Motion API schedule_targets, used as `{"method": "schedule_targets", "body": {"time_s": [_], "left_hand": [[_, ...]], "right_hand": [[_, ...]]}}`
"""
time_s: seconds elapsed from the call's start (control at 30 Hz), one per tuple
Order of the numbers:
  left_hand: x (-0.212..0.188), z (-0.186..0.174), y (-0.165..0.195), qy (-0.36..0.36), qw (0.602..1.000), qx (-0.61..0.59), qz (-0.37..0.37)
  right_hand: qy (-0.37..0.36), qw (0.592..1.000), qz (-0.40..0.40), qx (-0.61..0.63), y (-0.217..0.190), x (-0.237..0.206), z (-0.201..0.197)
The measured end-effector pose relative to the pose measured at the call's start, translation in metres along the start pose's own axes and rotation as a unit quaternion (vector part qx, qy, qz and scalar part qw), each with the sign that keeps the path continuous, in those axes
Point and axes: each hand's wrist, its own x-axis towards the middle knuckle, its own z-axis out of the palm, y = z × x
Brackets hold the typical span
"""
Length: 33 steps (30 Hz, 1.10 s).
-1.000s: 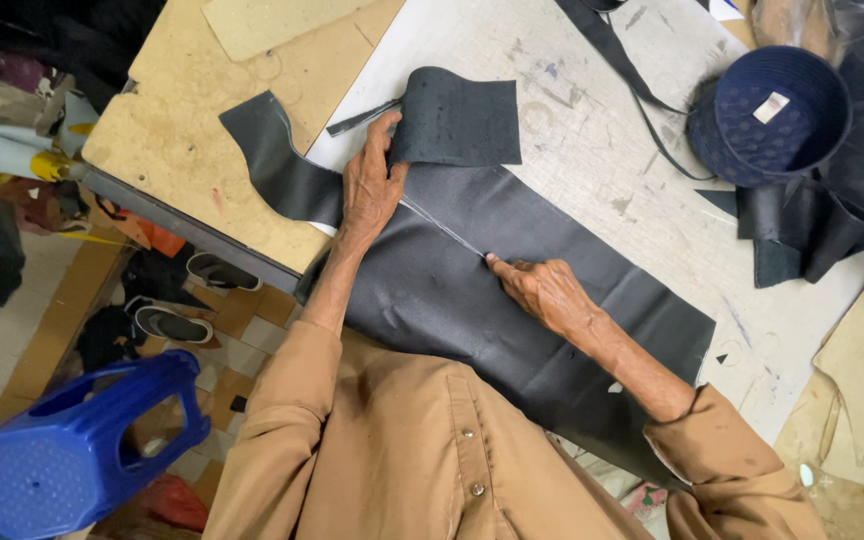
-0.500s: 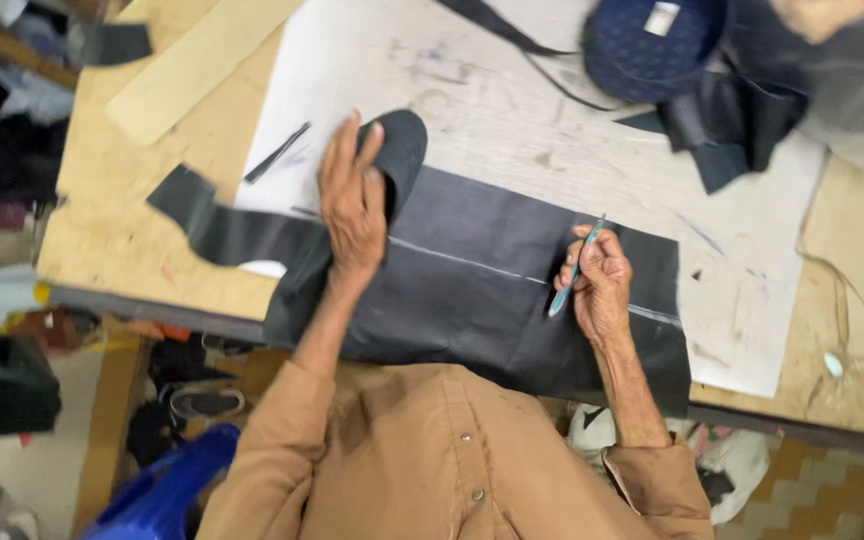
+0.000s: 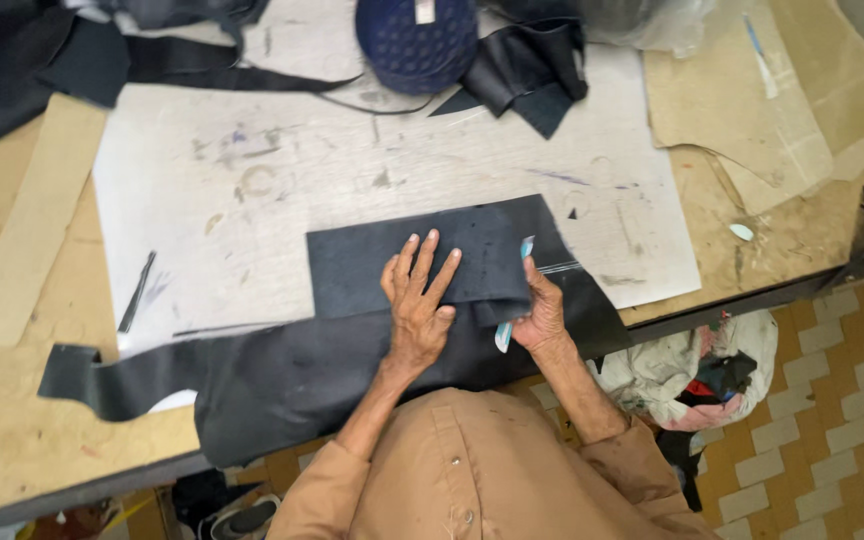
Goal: The person uses a utility knife to cut a large piece of black leather on a workbench. They mark the leather, cut along the marked lines, and remove the cut pieces. The person repeatedly adjusts the leather and continues cutting different sections.
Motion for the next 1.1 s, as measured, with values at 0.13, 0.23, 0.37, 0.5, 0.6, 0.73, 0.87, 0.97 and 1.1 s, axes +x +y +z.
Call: {"method": "schedule_targets", "body": {"time_s": [0.13, 0.23, 0.37, 0.5, 0.6, 0.73, 0.87, 0.97, 1.1], "left_hand": [[0.001, -0.014, -0.018, -0.116, 0.990, 0.075, -0.027], [0.000, -0.033, -0.028, -0.130, 0.974, 0.180, -0.038], [0.003, -0.078, -0.037, -0.125, 0.955, 0.268, -0.028], [0.018, -0.120, -0.056, -0.217, 0.926, 0.307, -0.011], [0.020, -0.134, -0.066, -0.180, 0.943, 0.280, -0.028], [0.009, -0.131, -0.074, -0.142, 0.957, 0.247, -0.042], [-0.002, -0.122, -0.083, -0.095, 0.973, 0.202, -0.058], [-0.003, -0.126, -0.093, -0.115, 0.973, 0.169, -0.109], [0.006, -0.142, -0.105, -0.164, 0.959, 0.114, -0.200]], "right_hand": [[0.176, 0.937, -0.169, -0.249, -0.039, -0.002, 0.011], [0.196, 0.769, -0.295, -0.532, -0.059, -0.007, 0.010], [0.231, 0.640, -0.295, -0.670, -0.064, -0.017, -0.002], [0.230, 0.599, -0.278, -0.715, -0.048, -0.026, -0.013], [0.252, 0.596, -0.289, -0.706, -0.037, -0.020, -0.019], [0.265, 0.594, -0.320, -0.689, -0.041, 0.010, -0.025], [0.274, 0.692, -0.268, -0.612, -0.053, 0.035, -0.026], [0.264, 0.712, -0.274, -0.590, -0.058, 0.040, -0.025], [0.267, 0.714, -0.273, -0.587, -0.058, 0.042, -0.022]]}}
